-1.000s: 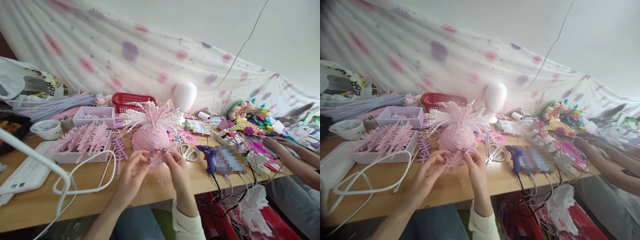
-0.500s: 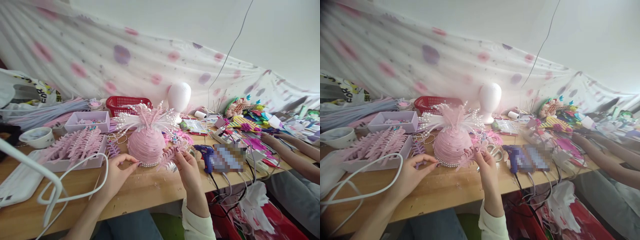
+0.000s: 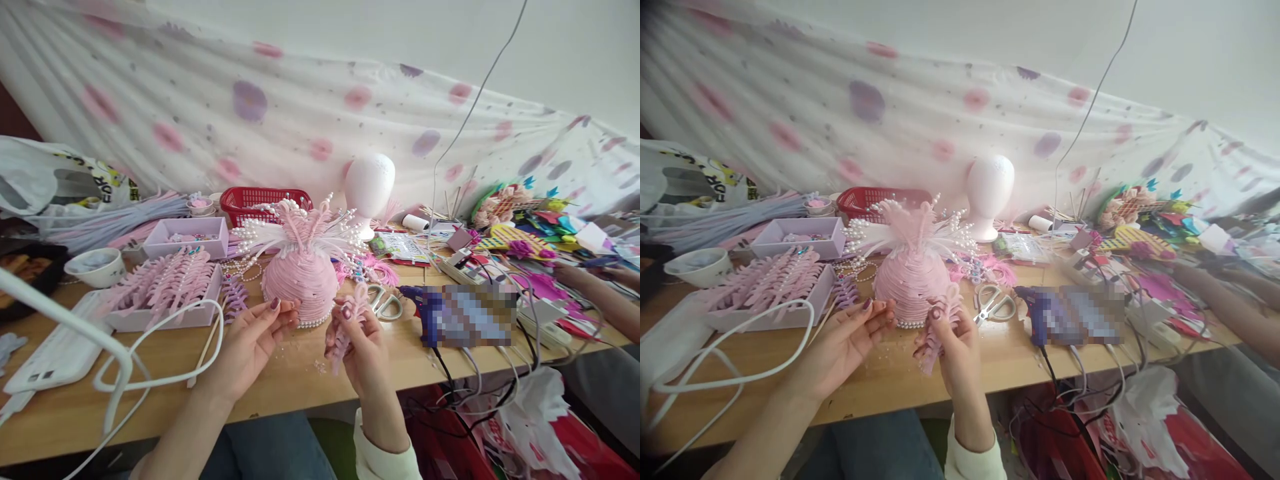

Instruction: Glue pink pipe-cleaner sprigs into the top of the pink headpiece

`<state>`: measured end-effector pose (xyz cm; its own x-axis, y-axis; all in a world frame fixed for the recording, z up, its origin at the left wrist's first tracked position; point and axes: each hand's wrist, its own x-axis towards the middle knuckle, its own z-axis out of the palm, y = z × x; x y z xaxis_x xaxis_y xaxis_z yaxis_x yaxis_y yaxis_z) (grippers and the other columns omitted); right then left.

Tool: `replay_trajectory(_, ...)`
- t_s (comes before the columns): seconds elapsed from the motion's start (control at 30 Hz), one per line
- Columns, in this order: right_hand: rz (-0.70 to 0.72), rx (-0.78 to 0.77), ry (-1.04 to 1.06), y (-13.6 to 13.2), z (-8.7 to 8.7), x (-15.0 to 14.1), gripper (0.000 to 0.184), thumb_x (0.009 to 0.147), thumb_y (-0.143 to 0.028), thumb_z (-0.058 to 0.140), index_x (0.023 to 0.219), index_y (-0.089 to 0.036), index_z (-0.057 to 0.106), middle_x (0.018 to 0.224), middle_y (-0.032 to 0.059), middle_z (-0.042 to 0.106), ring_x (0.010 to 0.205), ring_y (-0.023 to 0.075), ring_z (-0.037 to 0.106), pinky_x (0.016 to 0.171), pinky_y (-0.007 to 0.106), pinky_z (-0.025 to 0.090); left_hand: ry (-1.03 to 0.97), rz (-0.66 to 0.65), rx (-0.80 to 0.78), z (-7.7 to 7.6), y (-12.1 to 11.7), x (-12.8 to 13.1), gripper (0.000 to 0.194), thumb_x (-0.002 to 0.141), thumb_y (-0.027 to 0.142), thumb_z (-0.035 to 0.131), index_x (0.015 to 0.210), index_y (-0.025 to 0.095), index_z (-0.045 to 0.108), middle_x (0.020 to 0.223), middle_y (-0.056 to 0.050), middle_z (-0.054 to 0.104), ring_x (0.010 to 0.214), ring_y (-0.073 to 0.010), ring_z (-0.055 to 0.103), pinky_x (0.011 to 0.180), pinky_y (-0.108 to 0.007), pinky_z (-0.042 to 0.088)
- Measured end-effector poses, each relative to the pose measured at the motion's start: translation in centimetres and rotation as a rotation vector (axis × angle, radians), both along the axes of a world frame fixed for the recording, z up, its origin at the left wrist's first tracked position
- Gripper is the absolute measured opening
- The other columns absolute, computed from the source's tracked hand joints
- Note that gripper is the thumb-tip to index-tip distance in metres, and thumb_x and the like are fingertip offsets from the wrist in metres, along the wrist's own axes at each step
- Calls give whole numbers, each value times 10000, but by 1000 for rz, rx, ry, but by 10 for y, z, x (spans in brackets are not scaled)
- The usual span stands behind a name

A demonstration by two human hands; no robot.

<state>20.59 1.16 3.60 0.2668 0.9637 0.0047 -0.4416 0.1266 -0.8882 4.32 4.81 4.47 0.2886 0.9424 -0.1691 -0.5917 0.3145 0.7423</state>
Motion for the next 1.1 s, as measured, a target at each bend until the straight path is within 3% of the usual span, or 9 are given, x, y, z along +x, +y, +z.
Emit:
replay_trajectory(0.2, -9, 8, -256, -6, 10, -16, 349, 578, -357, 910, 818, -167, 743, 613, 14, 706, 492, 125, 611, 461, 216, 507, 54, -63, 160, -1, -15, 1, 294, 778, 472, 759, 795, 183, 810, 1173, -107, 732, 1167, -268, 620, 927, -309, 542)
replay_trajectory(0.33, -124, 34, -268, -6, 11, -26, 275, 601, -366, 889, 734, -178, 738, 618, 19, 712, 509, 132, 611, 477, 229, 512, 154, -83, 239, 0, -27, 3, 273, 824, 433, 721, 966, 218, 810, 1272, -103, 685, 1222, -286, 591, 1029, -364, 490)
replay_trajectory(0.5, -206, 33, -252, -5, 3, -24, 211, 635, -339, 864, 723, -185, 750, 638, 25, 724, 552, 146, 638, 518, 236, 523, 415, 287, 373, -5, -26, -3, 180, 782, 405, 765, 838, 240, 808, 1135, -79, 728, 1147, -258, 630, 996, -364, 512)
replay_trajectory(0.57, -177, 34, -287, -6, 2, -21, 183, 652, -323, 844, 713, -184, 742, 605, 14, 706, 531, 142, 620, 502, 231, 504, 458, 379, 426, -7, -23, -5, 175, 747, 389, 793, 844, 244, 798, 1092, -72, 743, 1106, -252, 651, 984, -369, 521)
replay_trajectory(0.67, 44, 79, -415, -6, 3, -20, 99, 686, -248, 794, 718, -179, 731, 617, 2, 692, 547, 133, 597, 526, 228, 488, 548, 229, 497, -5, -21, -2, 298, 711, 347, 813, 991, 248, 786, 1174, -84, 729, 1134, -271, 646, 1004, -376, 506)
replay_trajectory(0.77, 180, 100, -512, -7, 2, -21, 62, 742, -209, 743, 796, -183, 731, 673, -9, 680, 596, 123, 584, 568, 219, 475, 590, 99, 529, 1, -16, 3, 197, 751, 328, 763, 911, 218, 798, 1113, -91, 745, 1067, -274, 671, 936, -346, 528)
replay_trajectory(0.9, 256, 43, -452, -8, -5, -16, 239, 774, -378, 774, 904, -185, 720, 751, 18, 708, 636, 139, 627, 628, 249, 521, 513, 154, 411, 12, 0, 2, 274, 725, 409, 777, 881, 184, 779, 863, -64, 769, 910, -262, 695, 797, -318, 553)
replay_trajectory(1.0, 278, -21, -325, -8, -10, -10, 372, 759, -529, 765, 855, -175, 704, 736, 56, 736, 592, 159, 668, 650, 306, 573, 454, 195, 433, 22, 13, -1, 305, 697, 392, 804, 907, 177, 753, 911, -59, 773, 939, -252, 696, 815, -298, 543)
replay_trajectory(1.1, 213, -39, -252, -7, -9, -10, 409, 698, -559, 804, 772, -174, 690, 663, 58, 731, 544, 161, 669, 611, 310, 587, 406, 74, 452, 26, 17, -1, 366, 695, 299, 809, 1029, 194, 702, 938, -45, 774, 906, -234, 711, 803, -297, 547)
